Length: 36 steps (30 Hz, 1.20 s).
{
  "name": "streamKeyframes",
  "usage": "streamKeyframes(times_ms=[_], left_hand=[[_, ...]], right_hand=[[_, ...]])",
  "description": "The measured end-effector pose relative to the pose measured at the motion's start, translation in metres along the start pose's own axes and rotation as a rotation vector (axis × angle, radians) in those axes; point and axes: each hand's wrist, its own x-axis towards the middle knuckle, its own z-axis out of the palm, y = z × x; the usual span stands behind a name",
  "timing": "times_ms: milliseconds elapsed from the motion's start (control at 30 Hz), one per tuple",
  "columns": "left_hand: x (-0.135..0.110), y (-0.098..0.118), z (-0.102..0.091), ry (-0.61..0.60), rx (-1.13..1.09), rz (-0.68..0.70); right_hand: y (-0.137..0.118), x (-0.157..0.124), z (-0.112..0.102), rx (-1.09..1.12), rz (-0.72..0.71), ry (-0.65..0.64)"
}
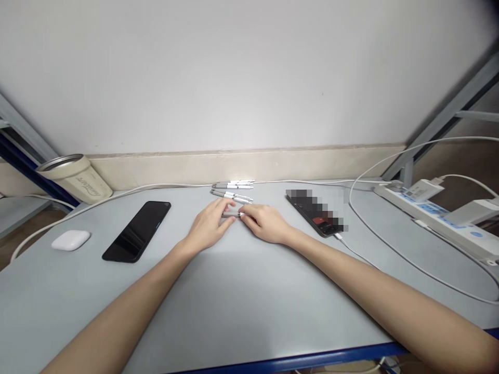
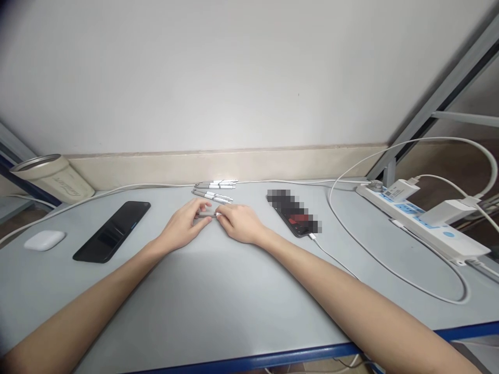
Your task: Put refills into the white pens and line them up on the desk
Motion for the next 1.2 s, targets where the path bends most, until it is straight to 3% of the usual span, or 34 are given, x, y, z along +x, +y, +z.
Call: streamKeyframes(times_ms=[267, 467, 600, 833, 933, 1067, 1200], left_hand=[[0.0012, 0.0017, 0.0, -0.018, 0.121, -0.058], [0.0013, 0.0005, -0.0012, -0.019, 0.041, 0.087], [0.0033, -0.0042, 0.0016, 0.014, 0.106, 0.006], [0.0017, 0.0026, 0.0009, -0.011, 0.176, 0.053], [0.002, 0.0017, 0.0003, 0.01, 0.212, -0.012], [0.0032, -0.0026, -0.0004, 0.058, 0.184, -0.121], [0.0026, -0.0007, -0.0011, 0.065, 0.095, -0.109]], right_hand=[[-0.001, 0.0001, -0.0014, 0.034, -0.013, 0.01], [-0.0013, -0.0006, -0.0012, 0.059, -0.003, 0.037], [-0.0014, -0.0003, -0.0004, 0.077, 0.041, 0.075], [-0.003, 0.0004, 0.0001, 0.088, 0.022, 0.07], [-0.0024, 0.0006, 0.0006, 0.056, 0.072, 0.1], [-0.0019, 0.0009, 0.0007, 0.032, 0.145, 0.111], [-0.0027, 0.0009, 0.0007, 0.03, 0.17, 0.099]])
